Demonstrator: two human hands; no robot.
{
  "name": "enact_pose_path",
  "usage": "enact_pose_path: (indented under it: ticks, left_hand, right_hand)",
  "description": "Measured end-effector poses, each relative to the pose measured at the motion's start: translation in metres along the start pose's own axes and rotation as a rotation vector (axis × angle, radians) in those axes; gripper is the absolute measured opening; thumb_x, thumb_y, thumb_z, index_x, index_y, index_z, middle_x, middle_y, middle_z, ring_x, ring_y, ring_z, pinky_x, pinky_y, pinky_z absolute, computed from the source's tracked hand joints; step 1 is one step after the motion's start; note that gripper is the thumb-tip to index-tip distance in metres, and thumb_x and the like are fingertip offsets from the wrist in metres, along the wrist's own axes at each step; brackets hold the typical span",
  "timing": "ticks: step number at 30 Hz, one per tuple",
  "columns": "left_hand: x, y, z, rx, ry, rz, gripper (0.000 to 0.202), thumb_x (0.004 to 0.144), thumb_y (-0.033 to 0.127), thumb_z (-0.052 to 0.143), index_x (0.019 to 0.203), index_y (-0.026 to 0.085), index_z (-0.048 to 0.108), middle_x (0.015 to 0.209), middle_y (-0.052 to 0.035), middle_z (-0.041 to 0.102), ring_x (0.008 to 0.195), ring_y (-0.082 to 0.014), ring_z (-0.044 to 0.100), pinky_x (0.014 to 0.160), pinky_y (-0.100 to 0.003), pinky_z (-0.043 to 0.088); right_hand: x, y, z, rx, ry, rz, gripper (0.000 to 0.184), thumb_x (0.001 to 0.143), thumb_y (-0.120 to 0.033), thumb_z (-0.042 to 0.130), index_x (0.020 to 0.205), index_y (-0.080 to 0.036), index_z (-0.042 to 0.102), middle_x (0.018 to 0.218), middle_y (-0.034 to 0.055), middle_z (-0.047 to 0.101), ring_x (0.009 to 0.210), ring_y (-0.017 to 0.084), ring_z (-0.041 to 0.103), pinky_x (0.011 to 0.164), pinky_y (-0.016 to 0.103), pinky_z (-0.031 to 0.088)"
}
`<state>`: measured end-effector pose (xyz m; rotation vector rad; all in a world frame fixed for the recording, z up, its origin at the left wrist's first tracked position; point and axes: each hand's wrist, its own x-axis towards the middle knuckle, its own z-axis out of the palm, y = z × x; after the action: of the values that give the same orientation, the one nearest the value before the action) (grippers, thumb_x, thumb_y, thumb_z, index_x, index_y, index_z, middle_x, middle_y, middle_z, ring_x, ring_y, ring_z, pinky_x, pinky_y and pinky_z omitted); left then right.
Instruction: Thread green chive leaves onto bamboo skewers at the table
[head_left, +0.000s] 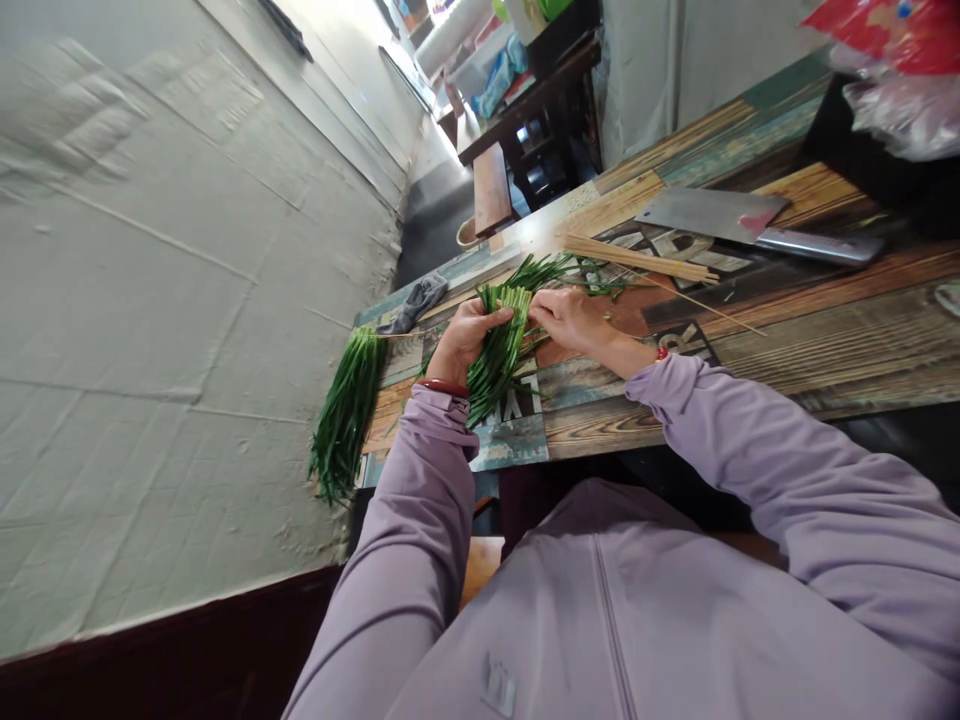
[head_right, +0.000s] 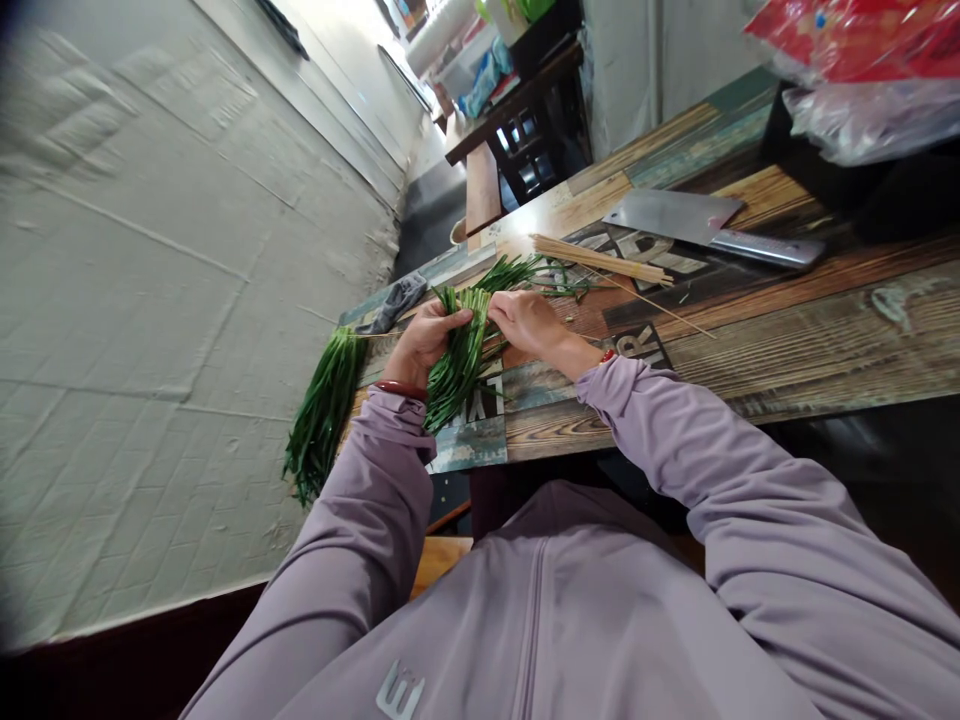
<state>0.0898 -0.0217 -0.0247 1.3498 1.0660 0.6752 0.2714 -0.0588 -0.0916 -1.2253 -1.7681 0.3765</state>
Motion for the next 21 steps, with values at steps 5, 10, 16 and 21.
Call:
enact_pose_path:
  ticks: [5,10,16,21]
  left_hand:
    - [-0.008,0.008,-0.005,-0.022,-0.031,0.059,0.037,0.059,0.034,0.089,0.084,0.012,0.073,0.074,-0.0022,0.073,0.063,-0.0122,0.065,0.064,-0.024,0.053]
    - [-0.007,0.007,-0.014,-0.077,0.046,0.113,0.034,0.062,0.04,0.088,0.073,0.013,0.071,0.065,0.0017,0.069,0.056,-0.0066,0.058,0.056,-0.017,0.047]
    - [-0.005,0.003,-0.014,-0.023,0.042,0.03,0.034,0.064,0.041,0.085,0.074,0.012,0.07,0.064,0.001,0.068,0.055,-0.0081,0.059,0.055,-0.02,0.047]
    - [-0.005,0.001,-0.007,-0.011,0.05,-0.013,0.034,0.065,0.04,0.084,0.075,0.013,0.067,0.062,0.0016,0.065,0.052,-0.0092,0.058,0.052,-0.022,0.047]
  right_hand:
    - [0.001,0.0,-0.001,-0.041,-0.029,0.028,0.021,0.093,-0.024,0.052,0.082,-0.017,0.069,0.081,0.0067,0.071,0.076,0.019,0.061,0.069,0.028,0.036]
    - [0.002,-0.001,-0.002,-0.063,-0.044,0.042,0.022,0.094,-0.025,0.052,0.083,-0.017,0.069,0.085,0.0076,0.072,0.078,0.019,0.062,0.07,0.028,0.037]
    - [0.001,-0.003,-0.005,-0.074,-0.073,0.028,0.023,0.095,-0.025,0.05,0.085,-0.016,0.069,0.085,0.0089,0.071,0.079,0.02,0.062,0.071,0.028,0.037]
    - [0.002,-0.009,-0.009,-0.086,-0.07,0.065,0.023,0.093,-0.024,0.05,0.081,-0.016,0.069,0.084,0.0094,0.072,0.077,0.02,0.062,0.071,0.029,0.037]
